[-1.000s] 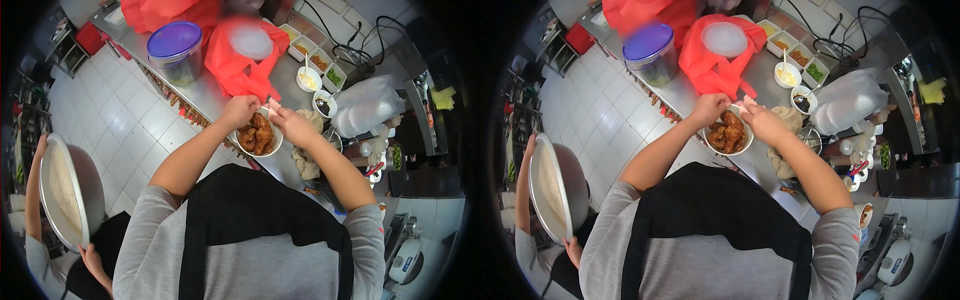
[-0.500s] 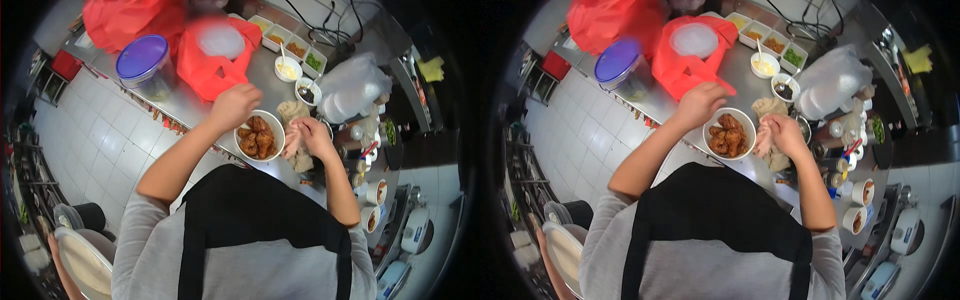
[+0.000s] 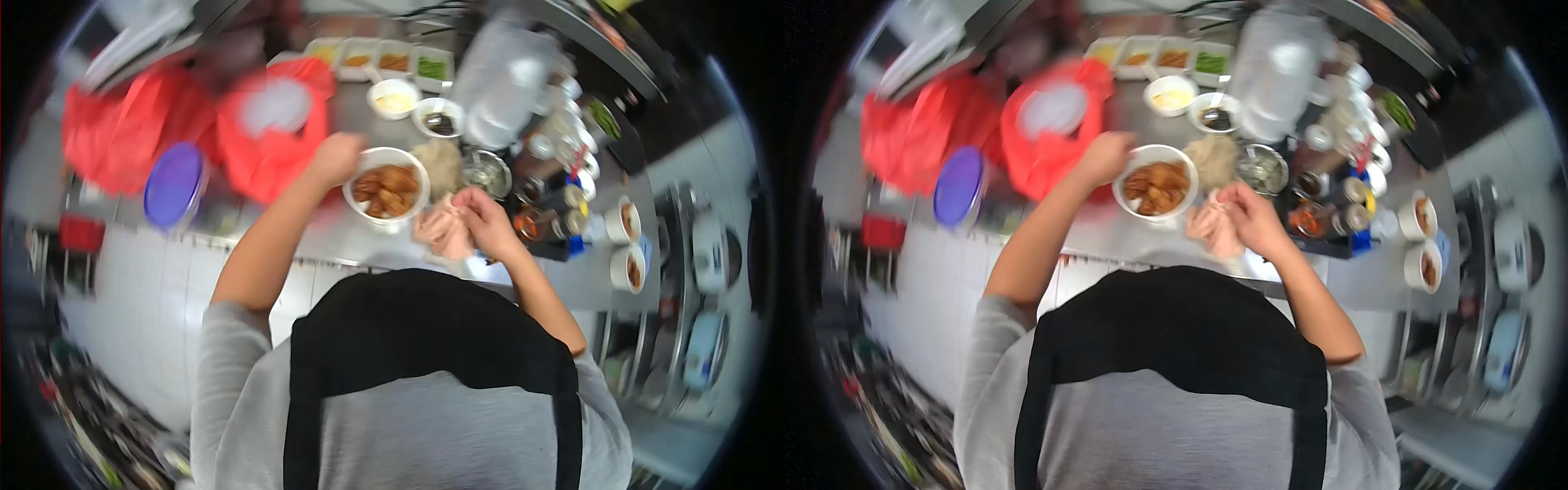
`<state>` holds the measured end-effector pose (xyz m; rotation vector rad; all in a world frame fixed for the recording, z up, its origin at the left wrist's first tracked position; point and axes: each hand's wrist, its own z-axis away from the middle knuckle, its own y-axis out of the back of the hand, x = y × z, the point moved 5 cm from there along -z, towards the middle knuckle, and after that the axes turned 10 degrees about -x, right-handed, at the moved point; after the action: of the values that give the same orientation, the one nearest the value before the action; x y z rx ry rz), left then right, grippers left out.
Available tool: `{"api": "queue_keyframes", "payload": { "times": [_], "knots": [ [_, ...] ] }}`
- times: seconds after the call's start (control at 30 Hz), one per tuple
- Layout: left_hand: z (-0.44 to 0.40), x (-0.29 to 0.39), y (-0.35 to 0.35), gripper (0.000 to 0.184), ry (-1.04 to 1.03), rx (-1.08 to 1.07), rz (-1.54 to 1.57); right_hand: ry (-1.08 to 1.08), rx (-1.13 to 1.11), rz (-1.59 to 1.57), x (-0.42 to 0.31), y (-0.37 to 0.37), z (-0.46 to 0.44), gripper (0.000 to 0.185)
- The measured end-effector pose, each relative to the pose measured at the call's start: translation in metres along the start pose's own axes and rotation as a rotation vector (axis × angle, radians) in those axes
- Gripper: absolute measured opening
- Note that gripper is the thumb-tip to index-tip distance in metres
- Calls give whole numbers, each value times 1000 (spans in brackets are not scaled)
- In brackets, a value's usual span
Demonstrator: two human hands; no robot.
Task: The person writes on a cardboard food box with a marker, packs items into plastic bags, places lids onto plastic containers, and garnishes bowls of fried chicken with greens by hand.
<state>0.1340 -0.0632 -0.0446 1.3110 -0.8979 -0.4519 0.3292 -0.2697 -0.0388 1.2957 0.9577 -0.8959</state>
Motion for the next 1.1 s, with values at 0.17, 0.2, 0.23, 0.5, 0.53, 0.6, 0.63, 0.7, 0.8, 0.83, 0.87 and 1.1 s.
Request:
{"api": "queue_keyframes", "payload": {
  "times": [0.17, 0.2, 0.23, 0.5, 0.53, 0.6, 0.63, 0.7, 0.8, 0.83, 0.87, 1.1],
  "knots": [
    [-3, -62, 10, 24, 246, 79, 33, 204, 419, 464, -58, 46, 31, 21],
    [1, -58, 15, 28, 277, 98, 12, 241, 520, 476, -74, 66, 48, 18],
    [6, -58, 18, 34, 301, 177, 65, 283, 608, 487, -87, 84, 63, 15],
    [70, 24, 46, 30, 90, 518, 230, -498, 1182, 922, 58, 322, 232, 17],
    [78, 35, 45, 28, 96, 515, 236, -656, 1107, 958, 104, 344, 252, 24],
    [93, 52, 40, 24, 127, 510, 249, -923, 945, 1033, 177, 375, 277, 37],
    [98, 59, 38, 23, 149, 507, 255, -1033, 862, 1073, 196, 384, 279, 42],
    [104, 72, 36, 21, 196, 505, 258, -1144, 857, 1082, 197, 383, 273, 42],
    [118, 79, 32, 19, 278, 489, 252, -1252, 837, 928, 203, 393, 260, 35],
    [122, 80, 31, 19, 285, 501, 265, -1278, 827, 848, 210, 394, 257, 34],
    [126, 83, 30, 19, 290, 513, 278, -1249, 860, 859, 221, 400, 256, 31],
    [137, 66, -12, 33, 454, 419, 1113, -881, 988, 898, 240, 394, 284, 23]
  ]
}}
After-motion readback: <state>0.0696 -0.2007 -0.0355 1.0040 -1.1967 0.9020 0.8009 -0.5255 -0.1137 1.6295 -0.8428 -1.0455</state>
